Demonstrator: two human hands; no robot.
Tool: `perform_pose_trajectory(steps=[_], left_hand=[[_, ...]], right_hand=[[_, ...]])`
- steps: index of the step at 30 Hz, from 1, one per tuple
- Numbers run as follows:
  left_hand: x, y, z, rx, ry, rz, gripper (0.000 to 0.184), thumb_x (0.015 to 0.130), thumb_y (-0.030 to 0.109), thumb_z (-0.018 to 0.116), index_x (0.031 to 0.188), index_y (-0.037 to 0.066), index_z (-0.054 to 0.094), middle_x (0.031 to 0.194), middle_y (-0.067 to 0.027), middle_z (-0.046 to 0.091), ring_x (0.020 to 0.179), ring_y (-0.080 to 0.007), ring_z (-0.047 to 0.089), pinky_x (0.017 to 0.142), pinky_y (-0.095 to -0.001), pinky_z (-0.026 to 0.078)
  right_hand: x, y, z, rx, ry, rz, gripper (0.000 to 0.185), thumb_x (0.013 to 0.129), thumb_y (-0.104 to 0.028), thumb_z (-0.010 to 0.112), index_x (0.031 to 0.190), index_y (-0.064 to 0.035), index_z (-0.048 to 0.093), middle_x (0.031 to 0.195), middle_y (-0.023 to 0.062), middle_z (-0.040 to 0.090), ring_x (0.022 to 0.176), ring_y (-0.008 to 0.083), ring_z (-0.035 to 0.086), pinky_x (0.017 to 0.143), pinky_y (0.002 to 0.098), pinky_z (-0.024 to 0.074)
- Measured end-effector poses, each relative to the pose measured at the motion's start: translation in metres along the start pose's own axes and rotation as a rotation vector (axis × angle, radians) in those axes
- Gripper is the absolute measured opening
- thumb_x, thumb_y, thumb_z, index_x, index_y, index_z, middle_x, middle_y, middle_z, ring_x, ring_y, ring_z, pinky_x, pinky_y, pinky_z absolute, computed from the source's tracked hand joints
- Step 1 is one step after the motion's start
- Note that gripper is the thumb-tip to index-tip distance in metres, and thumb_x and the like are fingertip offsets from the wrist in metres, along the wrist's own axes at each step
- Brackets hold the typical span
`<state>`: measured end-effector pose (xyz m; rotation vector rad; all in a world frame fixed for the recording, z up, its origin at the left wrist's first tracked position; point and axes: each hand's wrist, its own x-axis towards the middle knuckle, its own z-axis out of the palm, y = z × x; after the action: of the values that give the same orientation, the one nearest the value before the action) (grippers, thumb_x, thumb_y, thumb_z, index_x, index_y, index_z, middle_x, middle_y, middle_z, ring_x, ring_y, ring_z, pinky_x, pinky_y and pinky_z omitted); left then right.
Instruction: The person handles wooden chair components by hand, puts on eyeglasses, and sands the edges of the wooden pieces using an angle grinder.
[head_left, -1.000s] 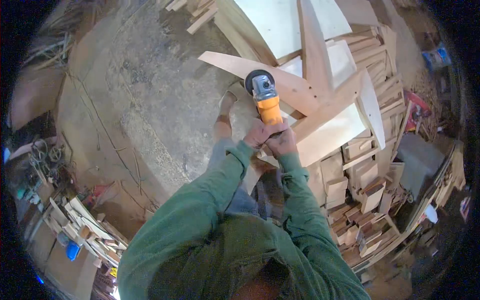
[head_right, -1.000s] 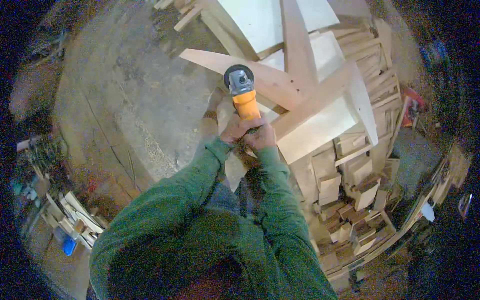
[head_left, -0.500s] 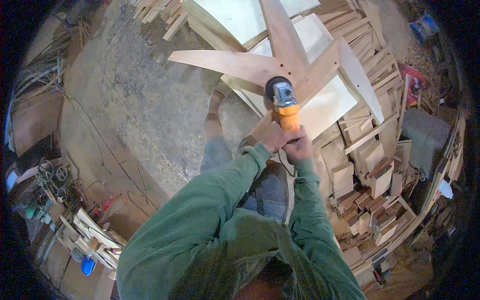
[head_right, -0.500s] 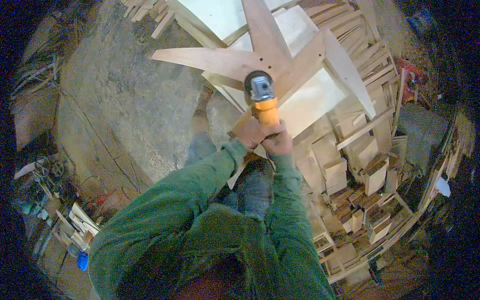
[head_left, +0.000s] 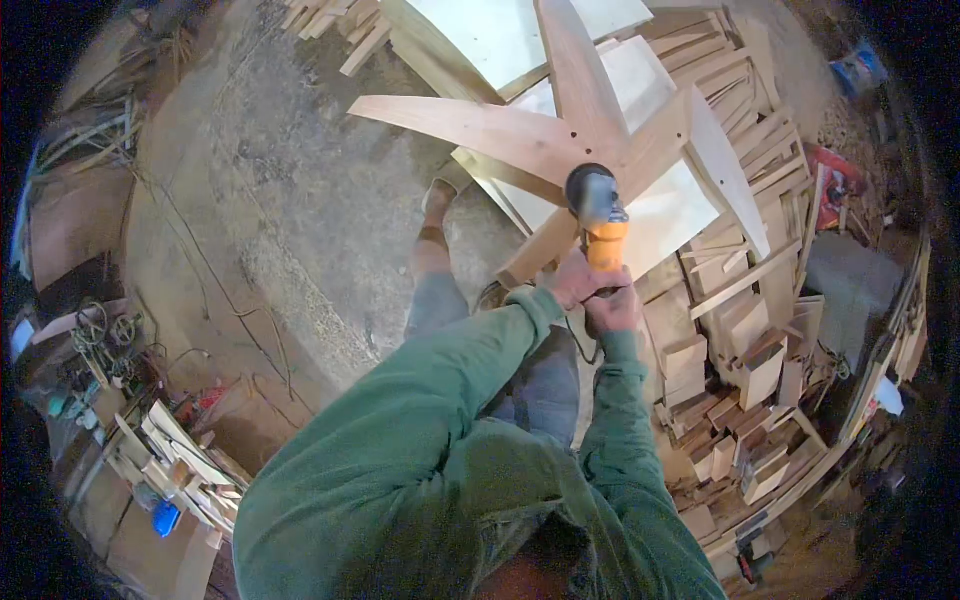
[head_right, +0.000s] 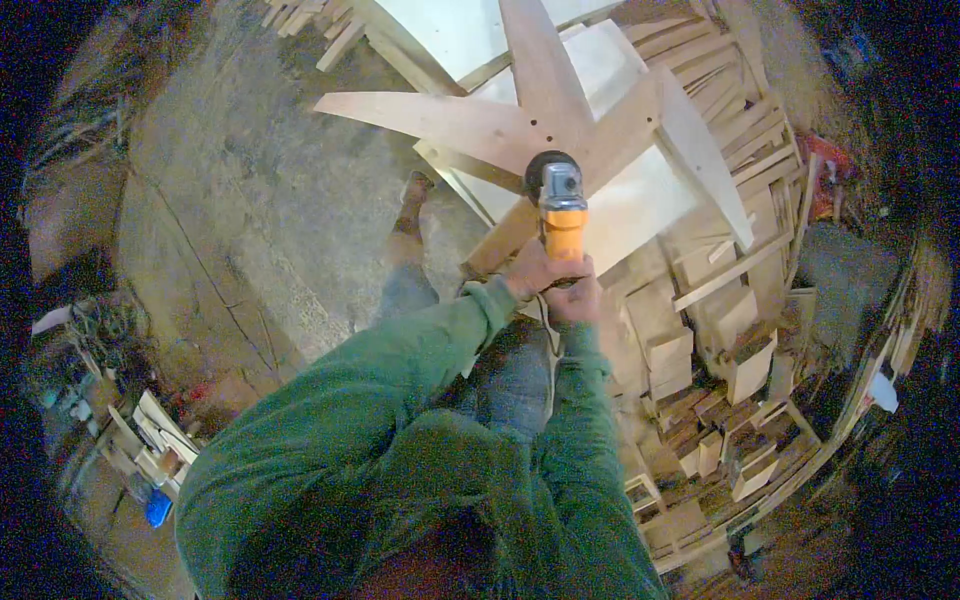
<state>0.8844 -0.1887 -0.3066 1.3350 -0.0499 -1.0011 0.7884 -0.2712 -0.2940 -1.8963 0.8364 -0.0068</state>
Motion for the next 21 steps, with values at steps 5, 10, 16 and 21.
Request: perform_pose_trajectory(steps=[5,10,16,21], left_hand=[[-0.012,0.028,-0.039,0.001,0.011,-0.031,0.034,0.072,0.027,0.085,0.093,0.006,0.068,0.086,-0.0025,0.069,0.078,-0.0136,0.066,0.071,-0.0314,0.054],[-0.013,0.033,-0.053,-0.215,-0.003,-0.086,0.044,0.069,0.036,0.086,0.095,0.004,0.070,0.088,-0.0051,0.071,0.080,-0.0120,0.066,0.071,-0.0316,0.055],[-0.014,0.019,-0.004,-0.003,-0.071,-0.086,0.038,0.070,0.032,0.084,0.093,0.007,0.069,0.089,-0.0034,0.070,0.083,-0.0135,0.066,0.074,-0.0306,0.054],[0.000,-0.018,-0.014,-0.018,0.018,0.059,0.043,0.070,0.037,0.084,0.094,0.005,0.070,0.088,-0.0051,0.071,0.079,-0.0150,0.066,0.072,-0.0325,0.054]], right_hand=[[0.005,-0.020,0.030,0.053,-0.076,0.060,0.050,0.069,-0.022,0.078,0.113,-0.0061,0.058,0.090,0.0102,0.070,0.082,0.0206,0.069,0.073,0.0364,0.0546],[0.011,-0.075,0.030,0.114,-0.115,0.026,0.053,0.070,-0.016,0.079,0.116,-0.0020,0.057,0.100,0.0103,0.070,0.090,0.0185,0.067,0.079,0.0351,0.0545],[-0.004,-0.025,0.000,0.394,-0.087,0.169,0.059,0.068,-0.016,0.083,0.119,-0.0018,0.057,0.101,0.0095,0.069,0.092,0.0176,0.066,0.079,0.0337,0.0541],[0.002,-0.011,0.011,0.153,-0.094,0.085,0.054,0.067,-0.021,0.085,0.112,-0.0049,0.060,0.097,0.0061,0.070,0.091,0.0164,0.066,0.077,0.0340,0.0536]])
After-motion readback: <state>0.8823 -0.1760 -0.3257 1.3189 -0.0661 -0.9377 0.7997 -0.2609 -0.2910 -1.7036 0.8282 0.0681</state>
